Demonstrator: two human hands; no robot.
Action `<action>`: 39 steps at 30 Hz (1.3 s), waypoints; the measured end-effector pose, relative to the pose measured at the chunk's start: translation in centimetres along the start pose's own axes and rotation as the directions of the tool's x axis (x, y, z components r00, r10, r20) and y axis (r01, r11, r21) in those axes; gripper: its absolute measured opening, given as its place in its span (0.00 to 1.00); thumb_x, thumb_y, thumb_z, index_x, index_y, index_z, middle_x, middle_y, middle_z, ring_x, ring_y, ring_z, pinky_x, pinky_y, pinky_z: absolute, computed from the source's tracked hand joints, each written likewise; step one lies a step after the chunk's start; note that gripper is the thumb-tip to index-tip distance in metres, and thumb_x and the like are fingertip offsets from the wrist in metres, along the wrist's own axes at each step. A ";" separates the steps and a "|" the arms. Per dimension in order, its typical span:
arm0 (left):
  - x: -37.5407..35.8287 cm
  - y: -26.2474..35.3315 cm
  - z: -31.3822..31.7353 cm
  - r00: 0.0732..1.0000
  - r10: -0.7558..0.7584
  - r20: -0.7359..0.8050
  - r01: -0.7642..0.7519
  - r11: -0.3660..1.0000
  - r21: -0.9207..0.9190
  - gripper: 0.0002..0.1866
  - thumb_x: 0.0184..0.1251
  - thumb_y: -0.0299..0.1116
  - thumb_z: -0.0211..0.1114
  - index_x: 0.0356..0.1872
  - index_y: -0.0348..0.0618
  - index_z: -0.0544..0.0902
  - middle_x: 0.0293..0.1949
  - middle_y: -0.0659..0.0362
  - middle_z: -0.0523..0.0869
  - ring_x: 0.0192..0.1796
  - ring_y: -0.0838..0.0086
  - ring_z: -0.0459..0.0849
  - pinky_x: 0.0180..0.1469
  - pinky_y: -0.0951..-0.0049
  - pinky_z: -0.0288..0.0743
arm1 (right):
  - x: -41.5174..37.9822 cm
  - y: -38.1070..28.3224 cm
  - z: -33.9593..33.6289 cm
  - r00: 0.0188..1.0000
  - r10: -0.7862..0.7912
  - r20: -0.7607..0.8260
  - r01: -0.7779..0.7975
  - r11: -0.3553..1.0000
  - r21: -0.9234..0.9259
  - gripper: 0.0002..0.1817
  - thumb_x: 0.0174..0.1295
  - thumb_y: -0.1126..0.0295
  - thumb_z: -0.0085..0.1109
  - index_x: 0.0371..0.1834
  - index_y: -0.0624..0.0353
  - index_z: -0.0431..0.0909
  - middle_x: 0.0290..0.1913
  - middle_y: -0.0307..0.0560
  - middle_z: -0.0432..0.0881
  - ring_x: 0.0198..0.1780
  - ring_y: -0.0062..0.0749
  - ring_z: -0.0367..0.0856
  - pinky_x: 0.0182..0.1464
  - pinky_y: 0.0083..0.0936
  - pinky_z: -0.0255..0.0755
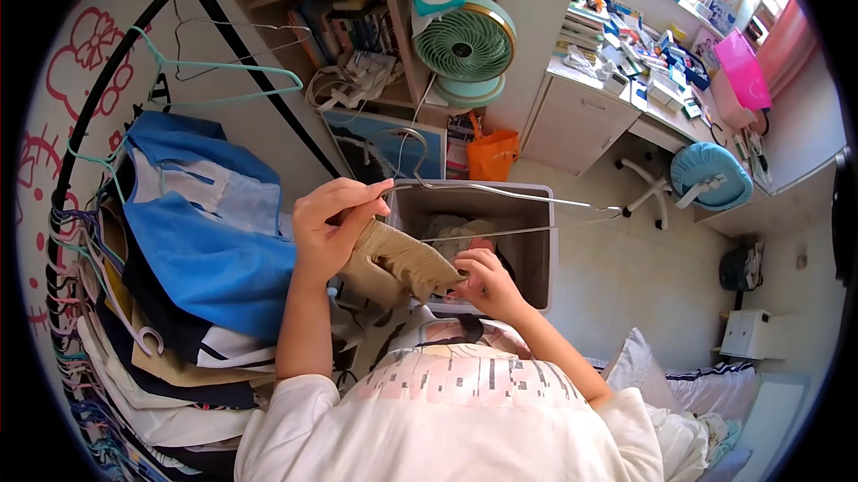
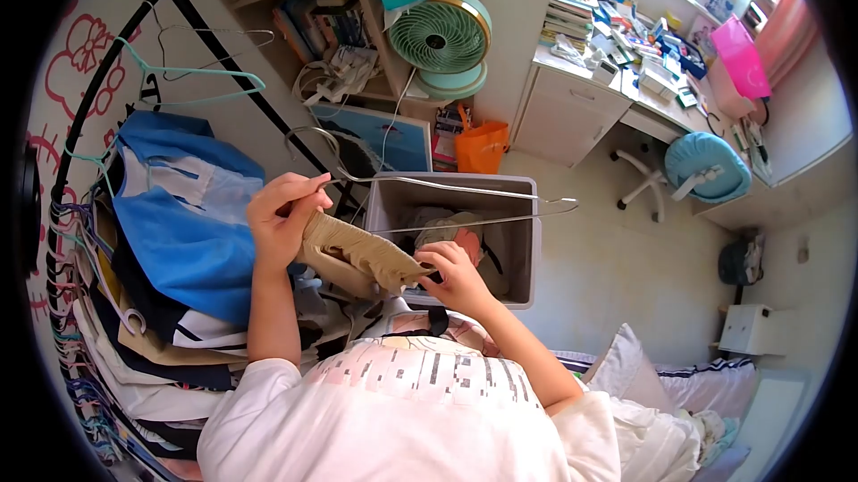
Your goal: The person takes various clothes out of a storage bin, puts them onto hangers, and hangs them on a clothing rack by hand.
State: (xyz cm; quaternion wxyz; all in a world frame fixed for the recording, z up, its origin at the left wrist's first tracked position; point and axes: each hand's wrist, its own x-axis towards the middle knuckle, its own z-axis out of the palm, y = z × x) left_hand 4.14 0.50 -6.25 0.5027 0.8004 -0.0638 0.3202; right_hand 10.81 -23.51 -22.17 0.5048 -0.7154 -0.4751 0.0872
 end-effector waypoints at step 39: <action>-1.7 -2.3 -2.9 0.987 -0.068 0.142 0.026 0.961 0.277 0.14 0.56 0.19 0.68 0.44 0.42 0.88 0.26 0.57 0.84 0.27 0.74 0.82 0.30 0.79 0.74 | 2.0 -6.9 -15.5 0.946 -0.251 -0.206 0.076 0.788 -0.611 0.08 0.33 0.79 0.56 0.22 0.60 0.75 0.34 0.46 0.78 0.34 0.43 0.75 0.39 0.35 0.71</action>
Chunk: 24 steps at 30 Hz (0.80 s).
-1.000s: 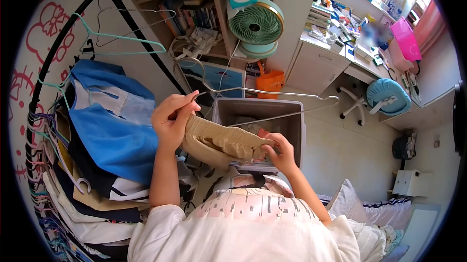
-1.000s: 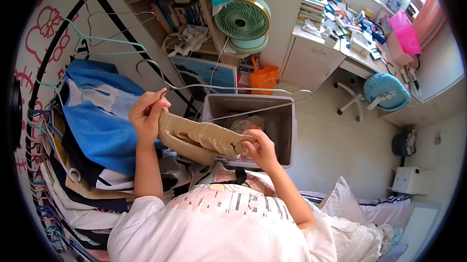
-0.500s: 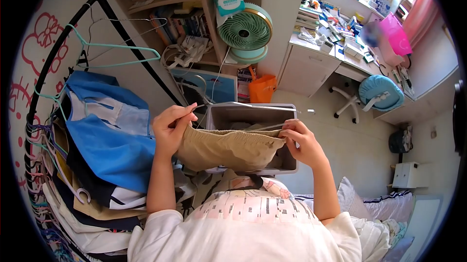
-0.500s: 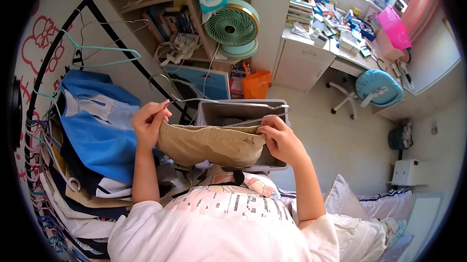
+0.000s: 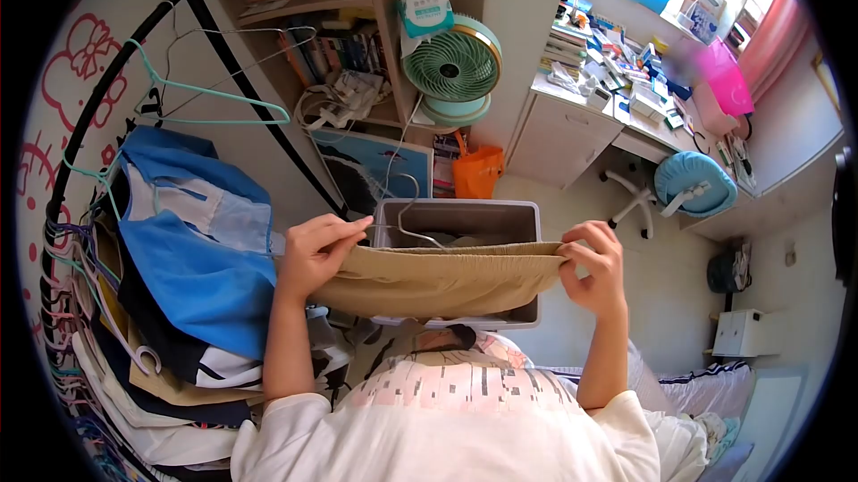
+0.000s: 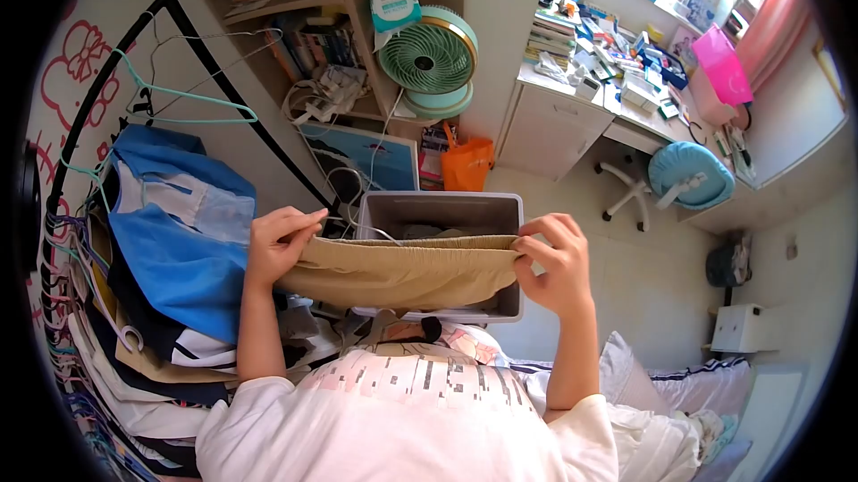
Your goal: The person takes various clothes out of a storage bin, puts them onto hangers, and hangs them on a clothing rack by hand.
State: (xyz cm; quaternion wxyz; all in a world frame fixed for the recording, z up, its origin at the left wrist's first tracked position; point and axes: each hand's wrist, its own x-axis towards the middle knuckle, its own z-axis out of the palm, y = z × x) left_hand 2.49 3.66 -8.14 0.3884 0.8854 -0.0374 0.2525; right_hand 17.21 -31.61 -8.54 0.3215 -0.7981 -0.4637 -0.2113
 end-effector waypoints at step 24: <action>-7.1 -5.0 -8.2 0.287 -0.255 -0.923 0.427 0.897 -0.115 0.32 0.76 0.40 0.50 0.72 0.31 0.54 0.72 0.43 0.59 0.75 0.55 0.55 0.74 0.62 0.45 | 19.3 -21.3 9.3 0.949 -0.137 0.284 -0.157 0.576 0.802 0.07 0.69 0.73 0.51 0.41 0.66 0.76 0.32 0.44 0.79 0.33 0.24 0.74 0.39 0.19 0.69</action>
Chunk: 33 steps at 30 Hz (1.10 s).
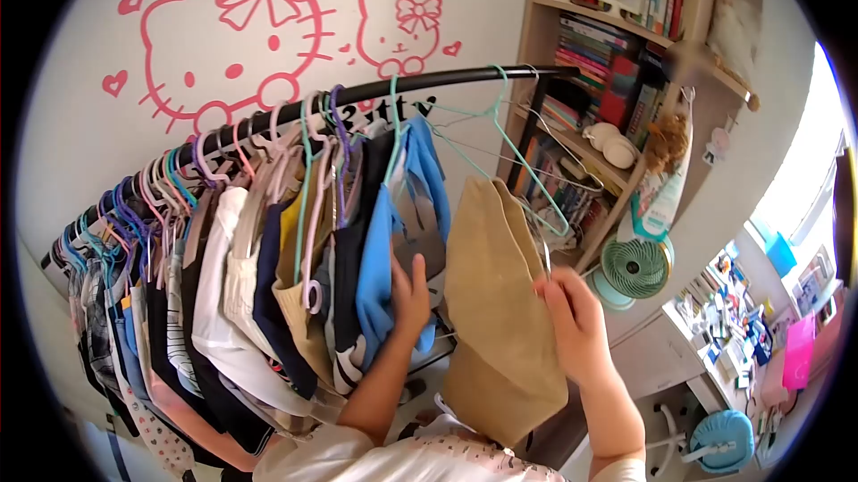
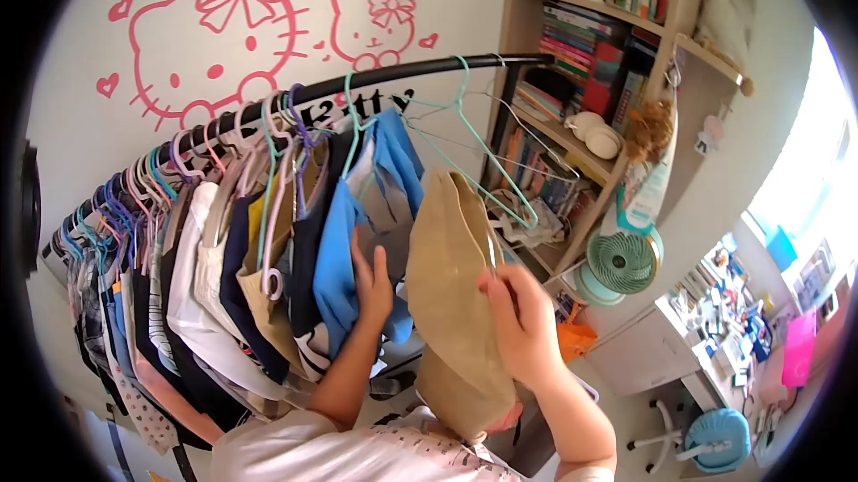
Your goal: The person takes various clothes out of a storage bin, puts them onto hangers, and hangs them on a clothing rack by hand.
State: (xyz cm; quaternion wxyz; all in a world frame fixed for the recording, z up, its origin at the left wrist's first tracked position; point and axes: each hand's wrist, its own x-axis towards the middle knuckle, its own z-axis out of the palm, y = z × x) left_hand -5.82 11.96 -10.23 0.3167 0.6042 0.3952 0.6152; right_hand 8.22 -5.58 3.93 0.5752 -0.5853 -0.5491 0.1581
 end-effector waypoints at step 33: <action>-27.7 -21.3 11.4 -0.002 -0.210 0.978 -0.082 0.974 0.209 0.31 0.53 0.30 0.72 0.60 0.43 0.71 0.56 0.45 0.74 0.60 0.49 0.74 0.62 0.58 0.70 | -29.1 31.4 -0.4 0.545 0.715 -0.438 -0.804 0.594 -0.029 0.09 0.60 0.72 0.57 0.42 0.59 0.78 0.39 0.55 0.82 0.40 0.50 0.82 0.42 0.39 0.76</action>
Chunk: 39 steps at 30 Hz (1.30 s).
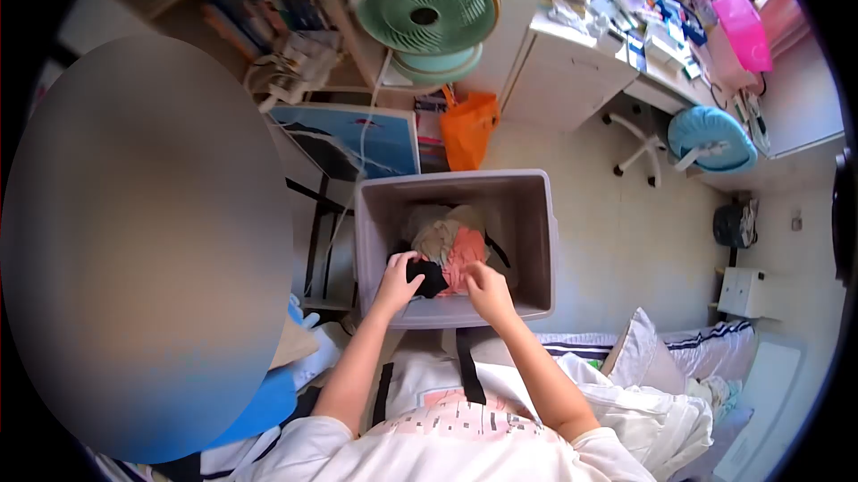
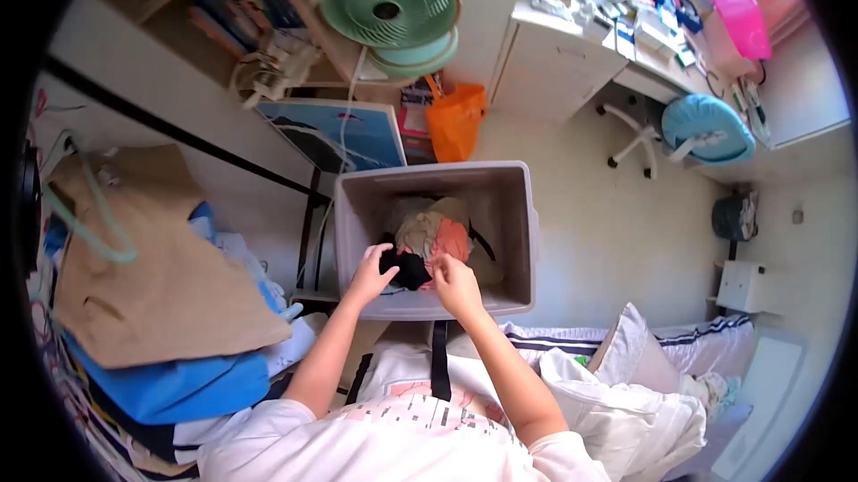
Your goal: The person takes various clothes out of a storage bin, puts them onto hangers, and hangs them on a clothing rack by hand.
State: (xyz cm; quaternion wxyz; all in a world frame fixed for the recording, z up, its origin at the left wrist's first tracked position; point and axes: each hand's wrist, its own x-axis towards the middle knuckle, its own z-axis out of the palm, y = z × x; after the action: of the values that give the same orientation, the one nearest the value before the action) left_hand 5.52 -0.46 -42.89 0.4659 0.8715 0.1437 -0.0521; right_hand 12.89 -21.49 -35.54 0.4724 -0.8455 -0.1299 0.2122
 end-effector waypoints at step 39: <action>-3.0 13.7 -6.6 0.853 0.147 -0.502 -0.390 0.817 -0.425 0.25 0.61 0.31 0.66 0.59 0.35 0.71 0.60 0.52 0.75 0.59 0.63 0.76 0.66 0.67 0.63 | -0.8 -6.0 -6.6 0.976 -0.191 -0.101 0.211 0.944 0.254 0.15 0.49 0.74 0.72 0.28 0.63 0.71 0.36 0.43 0.75 0.39 0.35 0.71 0.46 0.25 0.67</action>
State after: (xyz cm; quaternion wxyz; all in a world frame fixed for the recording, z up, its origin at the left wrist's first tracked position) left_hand 6.44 -2.82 -27.62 0.6371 0.7153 0.1272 0.2575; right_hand 15.31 -23.63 -27.18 0.6042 -0.7649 -0.1682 0.1467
